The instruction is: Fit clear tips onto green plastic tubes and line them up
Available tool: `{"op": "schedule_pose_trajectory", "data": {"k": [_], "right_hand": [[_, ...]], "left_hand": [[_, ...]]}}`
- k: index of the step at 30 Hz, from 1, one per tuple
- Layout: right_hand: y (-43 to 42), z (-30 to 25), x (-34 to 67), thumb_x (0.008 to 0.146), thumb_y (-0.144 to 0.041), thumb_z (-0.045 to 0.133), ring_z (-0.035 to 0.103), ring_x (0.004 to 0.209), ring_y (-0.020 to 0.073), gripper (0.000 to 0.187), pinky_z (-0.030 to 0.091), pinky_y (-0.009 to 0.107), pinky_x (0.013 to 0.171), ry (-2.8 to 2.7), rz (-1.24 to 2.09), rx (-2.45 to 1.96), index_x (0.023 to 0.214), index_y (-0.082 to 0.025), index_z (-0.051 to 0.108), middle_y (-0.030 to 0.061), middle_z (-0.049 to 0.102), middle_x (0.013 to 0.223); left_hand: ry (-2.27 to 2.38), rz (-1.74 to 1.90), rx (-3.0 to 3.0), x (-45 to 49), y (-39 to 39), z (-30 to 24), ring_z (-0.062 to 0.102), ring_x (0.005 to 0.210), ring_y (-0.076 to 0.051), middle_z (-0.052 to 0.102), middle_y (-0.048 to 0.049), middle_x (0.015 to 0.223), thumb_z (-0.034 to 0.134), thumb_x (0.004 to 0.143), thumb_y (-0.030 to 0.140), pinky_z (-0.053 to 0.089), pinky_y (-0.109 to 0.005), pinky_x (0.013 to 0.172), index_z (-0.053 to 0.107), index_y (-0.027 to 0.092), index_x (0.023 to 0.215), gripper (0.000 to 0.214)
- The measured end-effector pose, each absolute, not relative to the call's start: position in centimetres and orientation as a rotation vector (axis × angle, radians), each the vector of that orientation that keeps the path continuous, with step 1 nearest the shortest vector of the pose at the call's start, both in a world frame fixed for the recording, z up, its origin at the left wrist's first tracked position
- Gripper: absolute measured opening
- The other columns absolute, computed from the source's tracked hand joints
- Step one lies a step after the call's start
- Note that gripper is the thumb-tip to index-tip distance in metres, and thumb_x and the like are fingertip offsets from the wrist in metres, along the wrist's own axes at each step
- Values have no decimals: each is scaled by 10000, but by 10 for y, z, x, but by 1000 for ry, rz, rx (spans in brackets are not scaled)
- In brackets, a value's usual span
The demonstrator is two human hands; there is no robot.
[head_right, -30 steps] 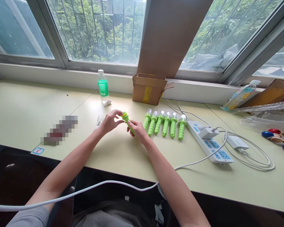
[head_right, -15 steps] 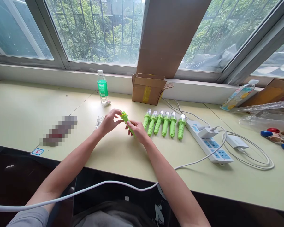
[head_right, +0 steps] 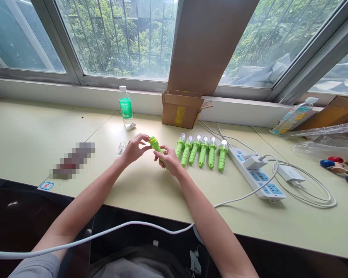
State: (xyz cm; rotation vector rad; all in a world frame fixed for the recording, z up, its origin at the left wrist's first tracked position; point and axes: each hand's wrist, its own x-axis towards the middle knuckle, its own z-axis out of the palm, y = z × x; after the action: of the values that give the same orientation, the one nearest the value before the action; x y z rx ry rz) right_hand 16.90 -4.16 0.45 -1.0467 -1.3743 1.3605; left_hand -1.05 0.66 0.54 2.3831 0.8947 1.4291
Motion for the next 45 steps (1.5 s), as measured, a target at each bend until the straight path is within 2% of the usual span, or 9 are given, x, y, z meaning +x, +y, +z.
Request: {"op": "schedule_pose_trajectory", "data": {"k": [5, 8, 13, 16, 21, 28, 32, 38, 45], "right_hand": [[-40, 4, 172, 683, -546, 662, 508, 422, 102, 435, 362, 233, 371, -1407, 1321, -1075, 916, -196, 551, 15, 644, 687], [-40, 4, 171, 729, -578, 599, 542, 487, 109, 401, 411, 239, 418, -1470, 1260, -1104, 801, -183, 593, 23, 613, 696], [-41, 3, 170, 761, -566, 568, 480, 436, 89, 394, 339, 227, 360, -1439, 1276, -1090, 672, -183, 553, 13, 557, 634], [-41, 2, 169, 752, -555, 584, 447, 398, 82, 372, 298, 223, 331, -1400, 1319, -1075, 730, -184, 559, 9, 561, 621], [-40, 0, 167, 675, -508, 689, 415, 357, 76, 419, 278, 212, 313, -1379, 1315, -1079, 920, -208, 530, -31, 571, 593], [-40, 2, 169, 733, -513, 637, 496, 419, 93, 375, 350, 225, 356, -1407, 1291, -1044, 916, -198, 545, 6, 616, 689], [-39, 1, 169, 772, -540, 578, 551, 513, 102, 369, 416, 230, 423, -1456, 1245, -1071, 810, -173, 592, 31, 607, 759], [-39, 0, 170, 783, -528, 570, 471, 413, 71, 356, 314, 216, 340, -1422, 1309, -1050, 805, -173, 582, 8, 574, 694], [-39, -3, 167, 660, -449, 729, 428, 360, 70, 420, 302, 209, 310, -1372, 1295, -1064, 924, -198, 520, -33, 586, 619]], "left_hand": [[847, 1419, 2396, -11, 8, 6, 601, 888, -146, 601, -47, 967, 644, 778, 238, 575, -297, 687, 543, 184, 886, 158], [846, 1406, 2408, -12, 8, 7, 597, 898, -147, 596, -50, 980, 631, 790, 244, 573, -297, 691, 553, 189, 907, 151], [853, 1330, 2400, -13, 7, 7, 587, 901, -142, 577, -47, 1014, 667, 759, 260, 569, -293, 702, 536, 198, 950, 239], [855, 1322, 2404, -13, 7, 6, 585, 890, -141, 578, -40, 1001, 706, 719, 246, 567, -295, 708, 522, 197, 952, 301], [873, 1398, 2427, -12, 8, 5, 589, 863, -135, 594, -35, 957, 652, 768, 217, 559, -283, 685, 531, 189, 880, 167], [861, 1425, 2444, -10, 6, 7, 588, 876, -143, 594, -42, 968, 641, 779, 213, 549, -287, 684, 522, 187, 914, 181], [890, 1421, 2466, -9, 6, 4, 585, 836, -135, 590, -41, 971, 649, 770, 189, 541, -296, 705, 511, 185, 934, 214], [912, 1409, 2488, -9, 9, 1, 588, 787, -127, 603, -33, 950, 644, 770, 167, 534, -288, 688, 520, 184, 891, 174], [907, 1418, 2457, -8, 5, 3, 575, 841, -128, 582, -35, 980, 636, 779, 183, 535, -267, 683, 503, 188, 939, 208]]}}
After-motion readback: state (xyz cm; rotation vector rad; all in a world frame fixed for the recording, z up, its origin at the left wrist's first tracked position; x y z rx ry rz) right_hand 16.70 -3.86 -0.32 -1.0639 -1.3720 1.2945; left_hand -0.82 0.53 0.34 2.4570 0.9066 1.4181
